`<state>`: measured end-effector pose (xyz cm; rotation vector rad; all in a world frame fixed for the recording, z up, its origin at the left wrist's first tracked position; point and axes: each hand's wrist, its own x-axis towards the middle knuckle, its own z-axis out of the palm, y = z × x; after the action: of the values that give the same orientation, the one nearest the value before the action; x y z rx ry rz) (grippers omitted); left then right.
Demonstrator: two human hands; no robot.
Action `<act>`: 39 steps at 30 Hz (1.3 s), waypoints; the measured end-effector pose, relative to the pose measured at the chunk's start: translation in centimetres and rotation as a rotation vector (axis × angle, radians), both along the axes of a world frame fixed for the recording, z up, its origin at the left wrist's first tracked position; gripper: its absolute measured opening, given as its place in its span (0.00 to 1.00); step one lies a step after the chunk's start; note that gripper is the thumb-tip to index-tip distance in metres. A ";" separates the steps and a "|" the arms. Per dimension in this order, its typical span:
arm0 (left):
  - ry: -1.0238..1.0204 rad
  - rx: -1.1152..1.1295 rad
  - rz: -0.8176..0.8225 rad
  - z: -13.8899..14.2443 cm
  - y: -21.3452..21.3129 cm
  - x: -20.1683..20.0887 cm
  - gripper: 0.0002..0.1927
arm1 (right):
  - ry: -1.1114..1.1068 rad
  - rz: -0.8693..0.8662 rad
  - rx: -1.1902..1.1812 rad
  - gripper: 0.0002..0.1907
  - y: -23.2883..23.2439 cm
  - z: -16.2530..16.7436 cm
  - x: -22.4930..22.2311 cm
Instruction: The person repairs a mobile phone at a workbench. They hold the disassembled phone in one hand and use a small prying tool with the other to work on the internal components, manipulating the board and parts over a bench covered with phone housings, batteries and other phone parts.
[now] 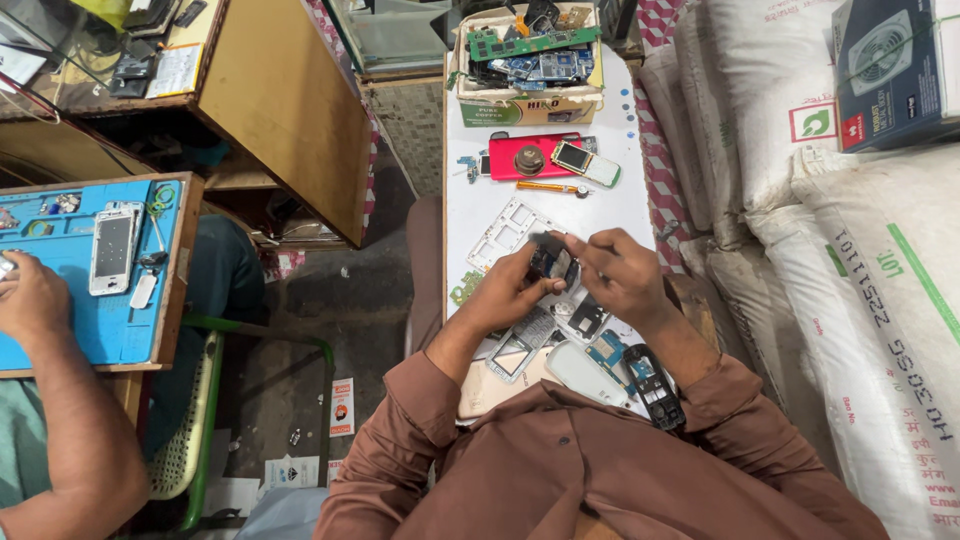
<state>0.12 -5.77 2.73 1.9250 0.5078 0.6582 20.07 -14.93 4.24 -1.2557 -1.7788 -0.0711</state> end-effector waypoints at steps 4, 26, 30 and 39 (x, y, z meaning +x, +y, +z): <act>0.019 -0.016 0.010 0.4 -0.1 0.0 0.24 | 0.058 0.000 0.030 0.25 0.1 0.0 0.0; 0.059 0.003 0.015 0.0 0.2 0.3 0.27 | 0.044 0.076 0.019 0.26 0.2 0.2 0.2; 0.055 0.015 0.023 -0.4 0.3 0.2 0.27 | 0.061 0.097 0.022 0.27 0.2 0.3 0.2; 0.081 0.048 0.045 -0.1 0.2 0.2 0.26 | 0.026 0.064 -0.015 0.26 0.5 0.1 0.2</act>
<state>0.33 -5.55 2.63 1.9967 0.5925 0.6289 20.25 -14.47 4.36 -1.2043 -1.7984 -0.0046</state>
